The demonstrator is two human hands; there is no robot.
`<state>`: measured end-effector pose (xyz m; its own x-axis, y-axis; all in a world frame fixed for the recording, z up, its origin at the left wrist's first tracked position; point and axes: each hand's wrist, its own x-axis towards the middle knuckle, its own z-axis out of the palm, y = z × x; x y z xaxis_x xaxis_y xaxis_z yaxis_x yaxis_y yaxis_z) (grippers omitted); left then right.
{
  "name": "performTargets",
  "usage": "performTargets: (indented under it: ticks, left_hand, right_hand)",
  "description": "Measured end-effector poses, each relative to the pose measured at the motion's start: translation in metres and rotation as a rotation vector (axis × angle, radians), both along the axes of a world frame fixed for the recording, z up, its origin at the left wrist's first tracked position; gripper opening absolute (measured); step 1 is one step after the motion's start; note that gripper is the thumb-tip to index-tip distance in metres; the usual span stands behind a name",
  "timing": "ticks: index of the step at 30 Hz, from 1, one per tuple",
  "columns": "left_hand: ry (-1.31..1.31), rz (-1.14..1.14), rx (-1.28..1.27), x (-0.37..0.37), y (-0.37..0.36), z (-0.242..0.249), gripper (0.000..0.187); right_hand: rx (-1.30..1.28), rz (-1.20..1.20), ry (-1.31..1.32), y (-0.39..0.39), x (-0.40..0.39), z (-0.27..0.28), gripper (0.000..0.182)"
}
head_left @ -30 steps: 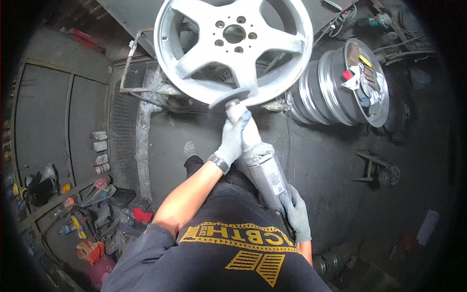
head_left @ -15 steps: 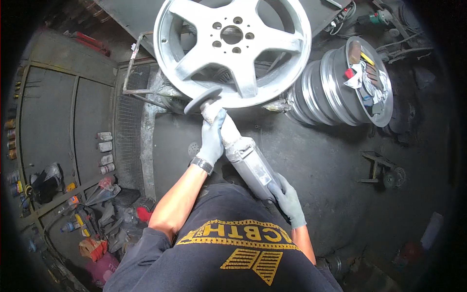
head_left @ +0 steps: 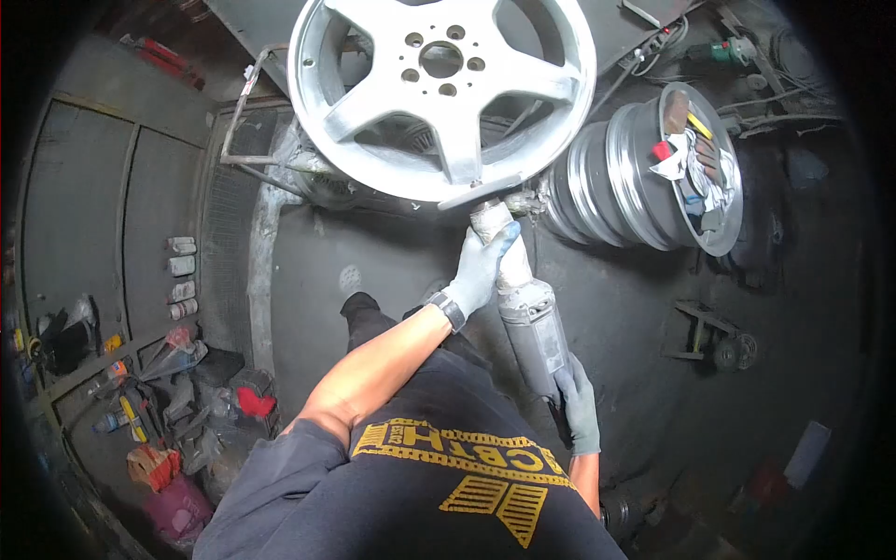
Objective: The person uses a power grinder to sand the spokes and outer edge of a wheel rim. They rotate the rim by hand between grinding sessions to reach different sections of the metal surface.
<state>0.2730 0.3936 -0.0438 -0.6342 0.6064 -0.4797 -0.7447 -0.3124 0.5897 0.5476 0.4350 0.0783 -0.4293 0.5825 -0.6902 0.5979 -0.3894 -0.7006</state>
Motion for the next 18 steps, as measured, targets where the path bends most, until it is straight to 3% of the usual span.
performTargets:
  ticks: [5,13,14,15,18]
  left_hand:
    - [0.055,0.105,-0.074,-0.014,-0.042,-0.014,0.049]
    - [0.105,0.245,-0.094,-0.076,-0.110,-0.014,0.057]
    - [0.101,0.280,-0.090,-0.081,-0.113,-0.016,0.053]
    - [0.137,0.332,-0.105,-0.084,-0.113,-0.011,0.027]
    - [0.126,0.333,-0.085,-0.088,-0.117,-0.026,0.023]
  right_hand:
    - [-0.073,0.114,-0.018,-0.005,-0.011,-0.025,0.062]
    - [0.095,0.446,-0.012,-0.012,-0.072,-0.067,0.067]
    - [0.092,0.445,-0.007,-0.011,-0.081,-0.070,0.067]
    - [0.088,0.467,0.007,-0.009,-0.087,-0.072,0.067]
    - [0.101,0.500,0.014,-0.003,-0.090,-0.082,0.068]
